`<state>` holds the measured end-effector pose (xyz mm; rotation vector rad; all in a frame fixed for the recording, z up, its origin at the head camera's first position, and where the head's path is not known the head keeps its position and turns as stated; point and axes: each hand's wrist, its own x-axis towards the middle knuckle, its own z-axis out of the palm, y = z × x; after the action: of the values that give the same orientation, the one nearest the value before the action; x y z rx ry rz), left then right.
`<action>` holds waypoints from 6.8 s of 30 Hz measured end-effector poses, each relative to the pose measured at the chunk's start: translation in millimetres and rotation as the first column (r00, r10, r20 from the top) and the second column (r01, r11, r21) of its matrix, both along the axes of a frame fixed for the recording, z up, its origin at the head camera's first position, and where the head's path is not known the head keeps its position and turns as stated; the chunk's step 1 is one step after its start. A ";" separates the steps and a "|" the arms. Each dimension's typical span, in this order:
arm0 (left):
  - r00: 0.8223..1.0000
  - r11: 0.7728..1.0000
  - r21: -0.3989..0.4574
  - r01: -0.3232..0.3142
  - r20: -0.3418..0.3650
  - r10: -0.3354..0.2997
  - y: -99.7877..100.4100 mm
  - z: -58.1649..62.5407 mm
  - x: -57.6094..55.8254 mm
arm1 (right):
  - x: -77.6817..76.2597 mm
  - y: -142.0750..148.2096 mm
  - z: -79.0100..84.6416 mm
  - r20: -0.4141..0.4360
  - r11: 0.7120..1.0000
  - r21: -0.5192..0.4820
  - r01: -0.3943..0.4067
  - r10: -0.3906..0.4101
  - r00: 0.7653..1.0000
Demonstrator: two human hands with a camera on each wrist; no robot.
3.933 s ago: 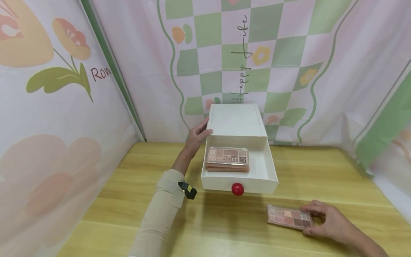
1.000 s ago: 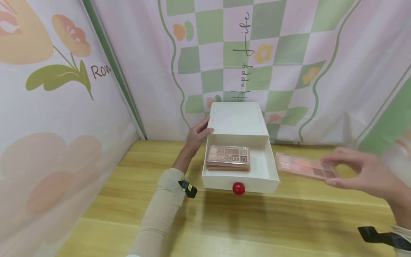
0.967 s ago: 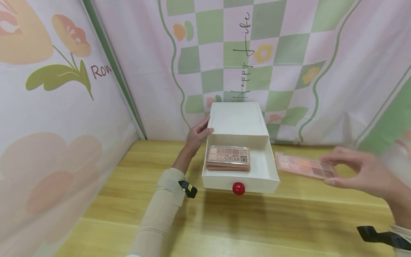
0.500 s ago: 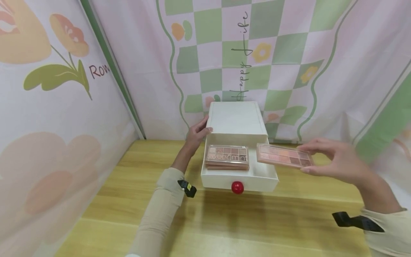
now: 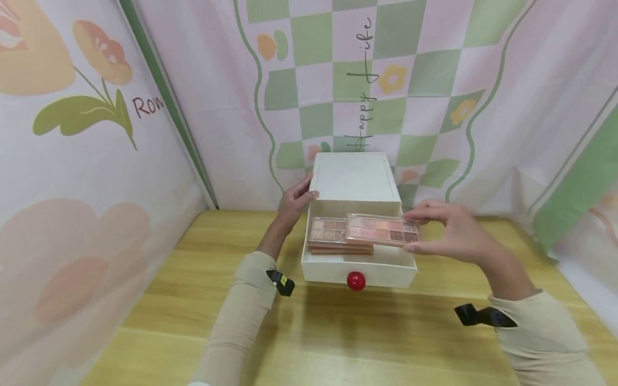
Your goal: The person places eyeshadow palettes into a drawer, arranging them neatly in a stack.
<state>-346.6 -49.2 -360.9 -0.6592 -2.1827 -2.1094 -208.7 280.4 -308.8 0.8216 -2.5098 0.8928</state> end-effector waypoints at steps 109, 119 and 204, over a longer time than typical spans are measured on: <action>1.000 1.000 0.024 0.012 -0.001 -0.012 0.8 -0.3 2.7 | 109.3 -121.1 -99.7 0.452 0.603 -0.797 -0.038 0.636 0.626; 1.000 0.999 0.035 0.019 0.014 -0.019 0.4 0.4 1.7 | 93.2 -124.9 -80.0 0.553 0.521 -0.826 0.218 0.669 0.497; 0.999 1.000 0.017 0.012 0.036 -0.013 2.6 -0.1 3.4 | -28.2 -123.2 -69.2 0.671 0.653 -0.662 0.367 0.299 0.678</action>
<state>-343.2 -46.6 -361.0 -0.6404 -2.1821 -2.1605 -236.9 157.3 -378.0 0.0623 -2.2217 2.4531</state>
